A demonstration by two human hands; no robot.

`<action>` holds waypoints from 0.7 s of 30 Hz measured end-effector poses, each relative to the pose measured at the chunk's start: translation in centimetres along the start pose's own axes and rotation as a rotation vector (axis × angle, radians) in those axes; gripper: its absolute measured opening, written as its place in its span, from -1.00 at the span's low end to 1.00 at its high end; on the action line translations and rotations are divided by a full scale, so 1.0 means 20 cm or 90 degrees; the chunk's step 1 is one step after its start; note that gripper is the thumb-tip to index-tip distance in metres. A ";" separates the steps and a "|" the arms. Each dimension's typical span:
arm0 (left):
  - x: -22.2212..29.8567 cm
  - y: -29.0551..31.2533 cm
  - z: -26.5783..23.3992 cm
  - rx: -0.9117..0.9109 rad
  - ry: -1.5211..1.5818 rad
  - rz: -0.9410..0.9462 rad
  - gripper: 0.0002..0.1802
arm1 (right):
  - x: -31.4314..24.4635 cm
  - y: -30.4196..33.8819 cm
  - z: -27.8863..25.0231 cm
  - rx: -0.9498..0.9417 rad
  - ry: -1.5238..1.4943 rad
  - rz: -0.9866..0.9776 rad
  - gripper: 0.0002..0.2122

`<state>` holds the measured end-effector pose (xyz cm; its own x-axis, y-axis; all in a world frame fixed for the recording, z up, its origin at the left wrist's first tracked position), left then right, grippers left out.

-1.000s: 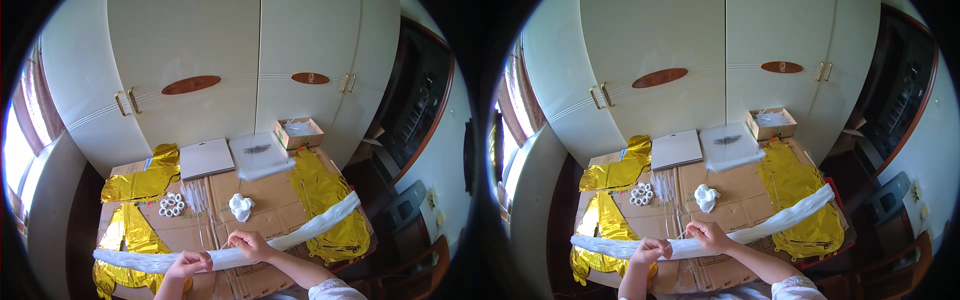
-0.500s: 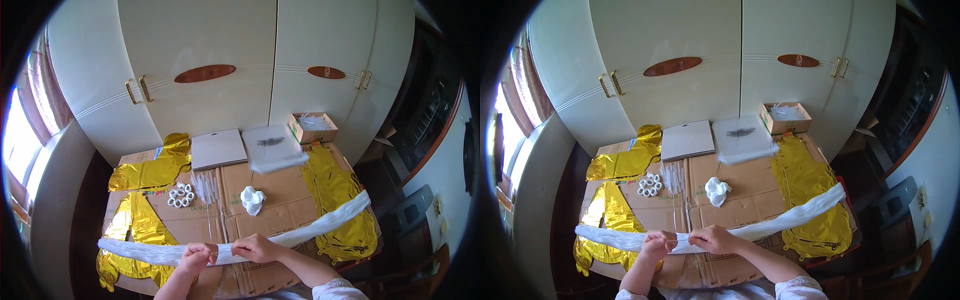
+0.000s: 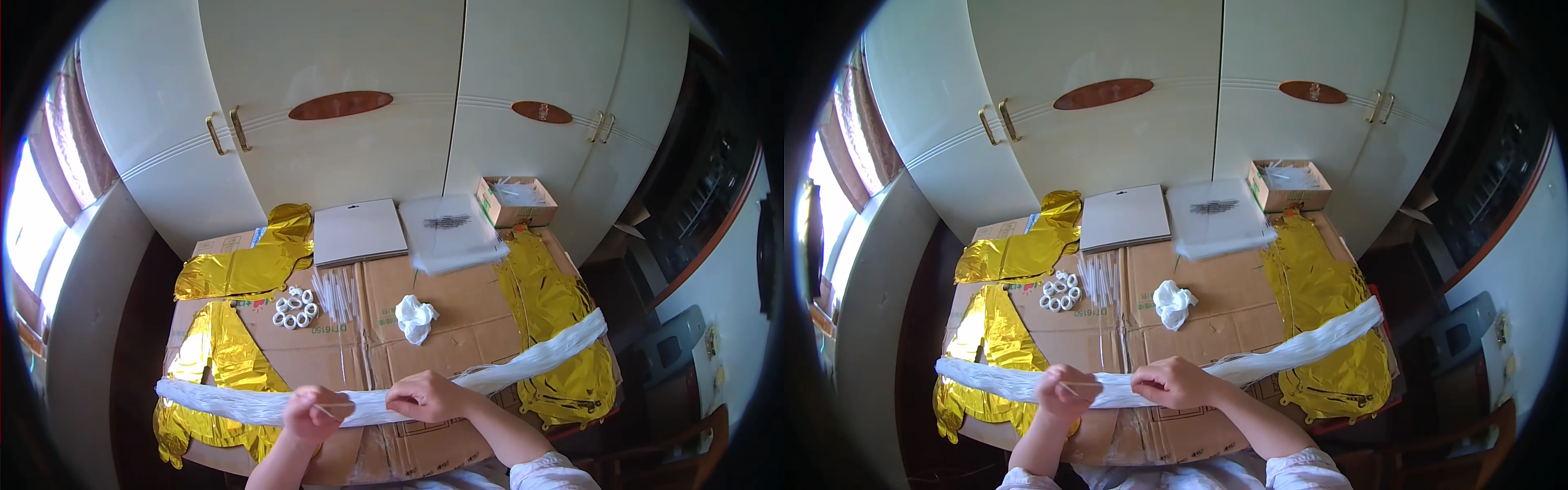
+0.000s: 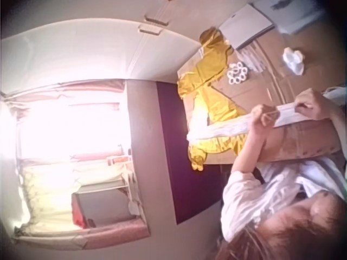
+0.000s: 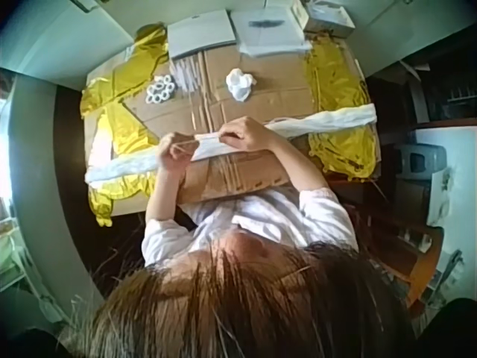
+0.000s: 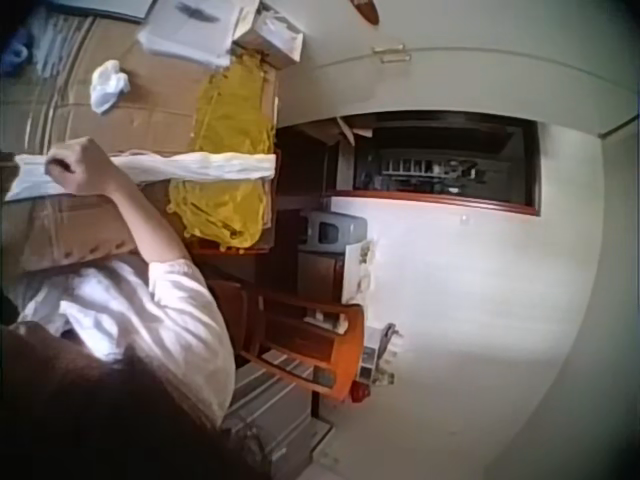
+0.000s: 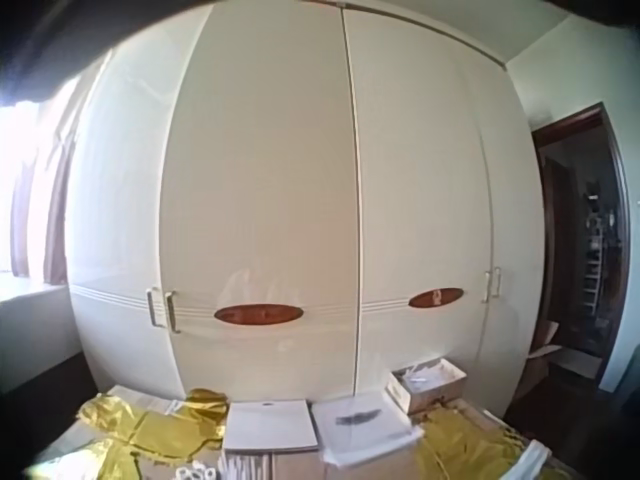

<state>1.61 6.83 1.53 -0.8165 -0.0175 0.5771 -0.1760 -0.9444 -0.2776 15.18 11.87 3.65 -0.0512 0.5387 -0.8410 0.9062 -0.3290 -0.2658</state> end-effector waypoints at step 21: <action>0.14 -0.04 0.02 0.125 -0.930 0.016 -0.58 | 0.02 0.01 0.07 -0.058 -0.190 0.057 -0.89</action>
<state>-0.28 7.41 3.76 0.4694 -0.2300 0.8525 0.0018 -0.9652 -0.2615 14.80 10.95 2.66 -0.0781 0.2556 -0.9636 0.9458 -0.2867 -0.1527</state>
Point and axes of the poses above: each hand's wrist, its own y-axis away from the middle knuckle, its own z-axis out of the palm, x = y × z, the point moved 8 cm from there along -y, towards the middle knuckle, and after that the axes turned 7 degrees about -x, right-handed, at the moved point
